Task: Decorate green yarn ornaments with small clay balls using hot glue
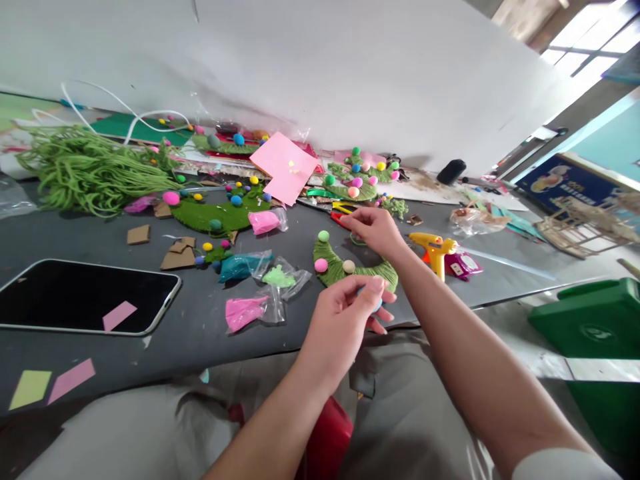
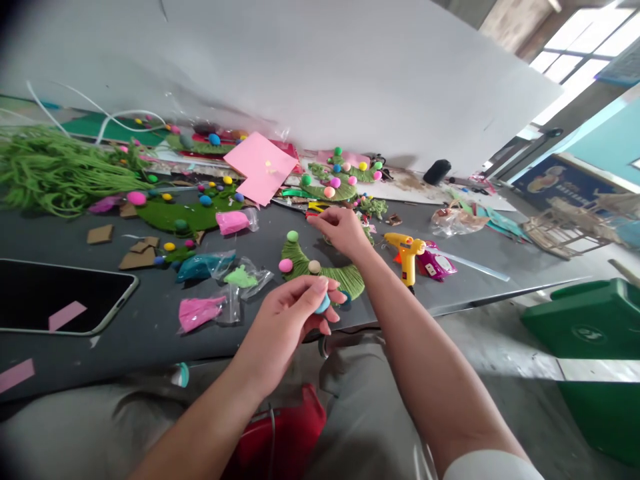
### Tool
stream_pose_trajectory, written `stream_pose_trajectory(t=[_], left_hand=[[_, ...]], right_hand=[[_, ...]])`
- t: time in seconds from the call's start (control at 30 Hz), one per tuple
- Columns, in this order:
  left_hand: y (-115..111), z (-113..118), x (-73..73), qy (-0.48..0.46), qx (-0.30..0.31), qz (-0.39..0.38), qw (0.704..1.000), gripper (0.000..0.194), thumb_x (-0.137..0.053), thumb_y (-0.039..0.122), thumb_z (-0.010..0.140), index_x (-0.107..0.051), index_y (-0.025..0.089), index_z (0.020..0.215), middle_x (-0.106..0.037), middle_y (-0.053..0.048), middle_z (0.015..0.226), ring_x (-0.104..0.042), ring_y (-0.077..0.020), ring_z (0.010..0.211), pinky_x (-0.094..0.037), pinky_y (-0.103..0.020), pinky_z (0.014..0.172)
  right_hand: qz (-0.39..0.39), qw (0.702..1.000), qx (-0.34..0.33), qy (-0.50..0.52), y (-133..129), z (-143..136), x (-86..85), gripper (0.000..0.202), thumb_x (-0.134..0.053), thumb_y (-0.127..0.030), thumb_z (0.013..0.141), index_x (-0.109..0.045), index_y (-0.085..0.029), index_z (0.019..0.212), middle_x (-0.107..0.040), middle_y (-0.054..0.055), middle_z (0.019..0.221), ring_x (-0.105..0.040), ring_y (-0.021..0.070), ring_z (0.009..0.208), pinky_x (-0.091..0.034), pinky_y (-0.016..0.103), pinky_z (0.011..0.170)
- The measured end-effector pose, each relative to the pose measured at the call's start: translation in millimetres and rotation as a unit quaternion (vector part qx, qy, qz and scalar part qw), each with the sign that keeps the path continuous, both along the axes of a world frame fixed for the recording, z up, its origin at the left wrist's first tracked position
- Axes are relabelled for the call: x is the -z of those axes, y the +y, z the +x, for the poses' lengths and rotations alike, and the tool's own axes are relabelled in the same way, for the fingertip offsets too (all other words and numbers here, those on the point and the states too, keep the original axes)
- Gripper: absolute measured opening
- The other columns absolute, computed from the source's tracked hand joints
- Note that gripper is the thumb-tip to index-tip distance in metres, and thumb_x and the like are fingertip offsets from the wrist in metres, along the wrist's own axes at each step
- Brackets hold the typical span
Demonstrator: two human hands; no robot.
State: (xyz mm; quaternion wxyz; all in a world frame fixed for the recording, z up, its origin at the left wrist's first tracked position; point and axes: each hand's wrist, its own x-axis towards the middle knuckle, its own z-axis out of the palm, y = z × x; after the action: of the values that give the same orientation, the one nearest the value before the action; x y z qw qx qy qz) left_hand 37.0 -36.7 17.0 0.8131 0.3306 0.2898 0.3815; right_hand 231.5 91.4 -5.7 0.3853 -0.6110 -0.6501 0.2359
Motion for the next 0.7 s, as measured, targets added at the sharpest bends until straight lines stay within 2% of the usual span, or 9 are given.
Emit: stream_pose_trajectory(t=[0.07, 0.13, 0.23, 0.33, 0.43, 0.53, 0.6, 0.7], left_hand=[[0, 1, 2.1, 0.005, -0.004, 0.007, 1.000, 0.032, -0.075, 0.047, 0.092, -0.078, 0.014, 0.093, -0.075, -0.009, 0.094, -0.062, -0.0126, 0.071, -0.052, -0.024, 0.062], [-1, 2, 2.4, 0.005, -0.007, 0.003, 1.000, 0.033, -0.074, 0.047, 0.093, -0.079, 0.014, 0.092, -0.075, -0.009, 0.093, -0.062, -0.0127, 0.070, -0.052, -0.024, 0.061], [-1, 2, 0.5, 0.010, -0.014, -0.010, 1.000, 0.025, -0.073, 0.037, 0.094, -0.077, 0.013, 0.099, -0.076, -0.009, 0.094, -0.065, -0.0128, 0.072, -0.053, -0.024, 0.064], [-1, 2, -0.7, 0.024, -0.009, -0.024, 0.999, 0.022, -0.071, 0.029, 0.094, -0.074, 0.012, 0.109, -0.078, -0.009, 0.095, -0.067, -0.0131, 0.074, -0.054, -0.024, 0.066], [0, 2, 1.2, 0.020, -0.012, -0.030, 0.999, 0.023, -0.067, 0.031, 0.096, -0.074, 0.011, 0.106, -0.077, -0.010, 0.096, -0.067, -0.0132, 0.072, -0.054, -0.024, 0.065], [1, 2, 3.5, -0.002, -0.033, -0.037, 0.999, 0.028, -0.063, 0.036, 0.097, -0.074, 0.010, 0.101, -0.076, -0.011, 0.092, -0.065, -0.0133, 0.069, -0.051, -0.024, 0.061], [1, 0, 2.8, -0.009, -0.046, -0.028, 0.999, 0.028, -0.066, 0.038, 0.095, -0.074, 0.011, 0.096, -0.075, -0.008, 0.086, -0.060, -0.0113, 0.063, -0.046, -0.023, 0.057], [3, -4, -1.6, 0.001, -0.062, -0.014, 0.998, 0.027, -0.076, 0.039, 0.089, -0.072, 0.013, 0.093, -0.073, -0.005, 0.083, -0.050, -0.0059, 0.052, -0.036, -0.021, 0.049]], right_hand=[[0.012, 1.000, -0.013, -0.023, -2, 0, -0.8, 0.021, -0.077, -0.037, 0.084, -0.078, -0.017, 0.091, -0.075, 0.005, 0.084, -0.063, 0.0167, 0.072, -0.051, 0.031, 0.069], [0.015, 0.999, -0.030, -0.042, -3, -1, 1.2, 0.027, -0.075, -0.026, 0.083, -0.078, -0.017, 0.109, -0.079, 0.008, 0.102, -0.069, 0.0194, 0.087, -0.054, 0.033, 0.079], [0.014, 0.997, -0.040, -0.062, -2, -3, 5.9, 0.036, -0.068, -0.023, 0.088, -0.074, -0.015, 0.122, -0.079, 0.010, 0.106, -0.071, 0.0206, 0.091, -0.055, 0.035, 0.084], [0.020, 0.995, -0.037, -0.089, 0, -6, 8.2, 0.025, -0.064, -0.032, 0.095, -0.077, -0.016, 0.108, -0.079, 0.009, 0.098, -0.069, 0.0204, 0.084, -0.054, 0.036, 0.084], [0.033, 0.992, -0.039, -0.115, 4, -10, 9.1, 0.023, -0.067, -0.036, 0.095, -0.080, -0.018, 0.095, -0.078, 0.009, 0.097, -0.067, 0.0218, 0.086, -0.052, 0.036, 0.086], [0.037, 0.990, -0.044, -0.128, 8, -13, 10.2, 0.015, -0.071, -0.026, 0.090, -0.081, -0.018, 0.097, -0.078, 0.010, 0.109, -0.069, 0.0231, 0.094, -0.052, 0.036, 0.091], [0.027, 0.990, -0.047, -0.129, 8, -14, 10.2, 0.017, -0.071, -0.019, 0.088, -0.082, -0.018, 0.101, -0.079, 0.009, 0.112, -0.070, 0.0235, 0.097, -0.053, 0.036, 0.092], [0.017, 0.992, -0.041, -0.122, 6, -12, 6.4, 0.017, -0.067, -0.024, 0.093, -0.081, -0.018, 0.101, -0.081, 0.008, 0.104, -0.071, 0.0236, 0.095, -0.053, 0.036, 0.091]])
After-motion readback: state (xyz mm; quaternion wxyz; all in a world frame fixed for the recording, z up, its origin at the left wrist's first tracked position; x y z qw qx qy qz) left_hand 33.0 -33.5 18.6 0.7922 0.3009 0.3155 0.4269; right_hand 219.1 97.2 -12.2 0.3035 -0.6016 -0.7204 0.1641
